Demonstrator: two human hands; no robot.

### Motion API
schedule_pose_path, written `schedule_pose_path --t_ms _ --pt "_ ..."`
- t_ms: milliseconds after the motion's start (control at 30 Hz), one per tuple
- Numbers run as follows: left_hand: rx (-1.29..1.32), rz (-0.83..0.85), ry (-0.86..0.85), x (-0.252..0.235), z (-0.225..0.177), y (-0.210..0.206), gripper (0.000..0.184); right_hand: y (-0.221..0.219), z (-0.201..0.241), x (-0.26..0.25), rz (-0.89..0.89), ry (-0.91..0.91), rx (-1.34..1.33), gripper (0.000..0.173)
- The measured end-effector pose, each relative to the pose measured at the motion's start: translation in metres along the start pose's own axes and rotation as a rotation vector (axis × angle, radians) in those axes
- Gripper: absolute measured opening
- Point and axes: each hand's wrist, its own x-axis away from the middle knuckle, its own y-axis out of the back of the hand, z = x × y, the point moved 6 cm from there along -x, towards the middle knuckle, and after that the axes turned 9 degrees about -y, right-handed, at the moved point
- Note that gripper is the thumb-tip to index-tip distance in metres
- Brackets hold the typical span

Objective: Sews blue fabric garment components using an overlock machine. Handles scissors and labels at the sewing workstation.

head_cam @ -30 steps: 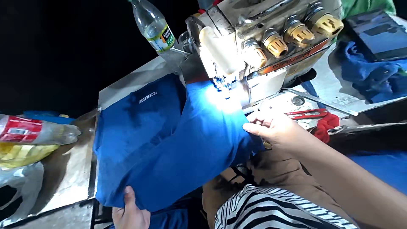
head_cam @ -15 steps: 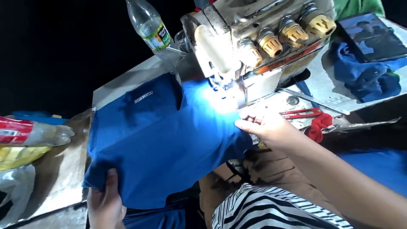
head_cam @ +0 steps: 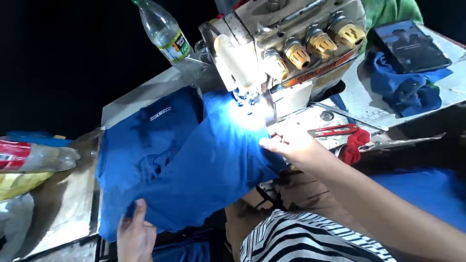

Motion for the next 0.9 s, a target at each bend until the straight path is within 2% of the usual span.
schedule_pose_path --t_ms 100,233,333,400,467,633,700,833,900 --pt "0.015 -0.047 -0.042 -0.004 -0.006 0.007 0.028 -0.001 -0.013 0.011 0.037 -0.055 0.038 0.022" --pt "-0.030 -0.019 -0.102 -0.012 -0.012 0.012 0.028 -0.001 -0.022 0.023 0.078 -0.049 0.044 0.014" --pt "-0.172 0.102 0.021 -0.011 -0.003 0.016 0.035 0.000 -0.019 0.036 0.088 -0.067 0.061 0.008" --pt "0.027 0.140 0.031 -0.013 -0.010 0.021 0.032 0.005 -0.009 0.044 0.105 -0.109 0.045 0.008" --pt "0.221 0.185 0.038 -0.017 -0.024 0.028 0.038 0.012 -0.002 0.051 0.104 -0.149 0.007 0.012" --pt "0.104 0.249 0.129 -0.030 0.000 0.023 0.033 0.014 -0.004 0.045 -0.067 -0.051 0.338 0.009" --pt "0.126 0.244 0.147 -0.034 0.007 0.021 0.035 0.009 -0.001 0.047 -0.057 -0.050 0.327 0.006" --pt "0.299 0.193 0.187 -0.035 0.004 0.033 0.041 0.015 -0.004 0.051 0.026 -0.173 0.211 0.009" --pt "0.353 0.205 0.203 -0.038 0.001 0.034 0.043 0.018 0.002 0.053 0.094 -0.147 0.112 0.009"
